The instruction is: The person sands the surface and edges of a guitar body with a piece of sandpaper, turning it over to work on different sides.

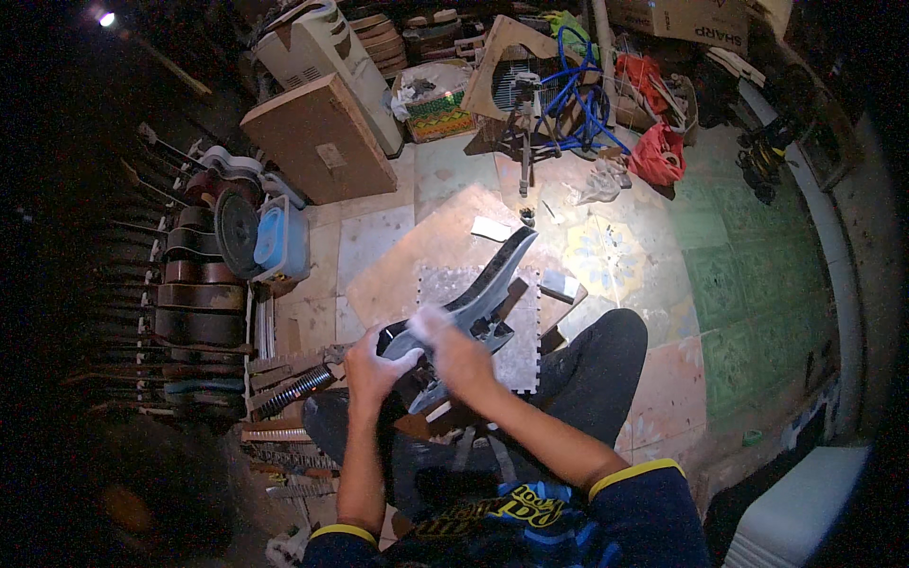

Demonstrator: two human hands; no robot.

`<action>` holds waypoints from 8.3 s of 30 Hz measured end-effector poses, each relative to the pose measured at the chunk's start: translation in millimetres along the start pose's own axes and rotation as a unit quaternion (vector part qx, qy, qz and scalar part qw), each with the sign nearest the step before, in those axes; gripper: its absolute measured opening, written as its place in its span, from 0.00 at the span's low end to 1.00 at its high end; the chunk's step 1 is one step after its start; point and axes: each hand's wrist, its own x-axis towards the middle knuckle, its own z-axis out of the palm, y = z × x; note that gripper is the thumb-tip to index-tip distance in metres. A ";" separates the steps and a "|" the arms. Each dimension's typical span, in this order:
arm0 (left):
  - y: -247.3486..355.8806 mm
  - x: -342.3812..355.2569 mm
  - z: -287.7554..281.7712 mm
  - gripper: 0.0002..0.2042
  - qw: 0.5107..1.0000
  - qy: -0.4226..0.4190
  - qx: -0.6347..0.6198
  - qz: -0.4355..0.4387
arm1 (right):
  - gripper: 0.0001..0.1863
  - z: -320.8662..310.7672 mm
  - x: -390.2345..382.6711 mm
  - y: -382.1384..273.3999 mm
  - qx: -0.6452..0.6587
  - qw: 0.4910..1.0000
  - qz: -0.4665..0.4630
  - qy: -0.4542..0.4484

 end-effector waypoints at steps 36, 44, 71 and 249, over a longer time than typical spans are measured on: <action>1.0 -15.7 0.6 0.29 1.000 0.020 -0.002 -0.021 | 0.33 -2.9 -23.2 -59.6 0.019 0.996 -0.027 -0.084; 14.4 -10.8 -0.7 0.29 1.000 0.001 0.025 0.004 | 0.30 30.0 -39.4 -12.3 -0.039 0.999 -0.018 0.014; 14.5 -29.2 -4.0 0.32 1.000 -0.029 0.009 -0.004 | 0.32 -48.2 -3.8 43.9 -0.104 0.986 0.052 0.117; 43.6 -71.2 7.4 0.30 0.981 0.081 -0.176 -0.005 | 0.34 -76.4 -25.0 -56.9 -0.004 0.988 -0.130 -0.088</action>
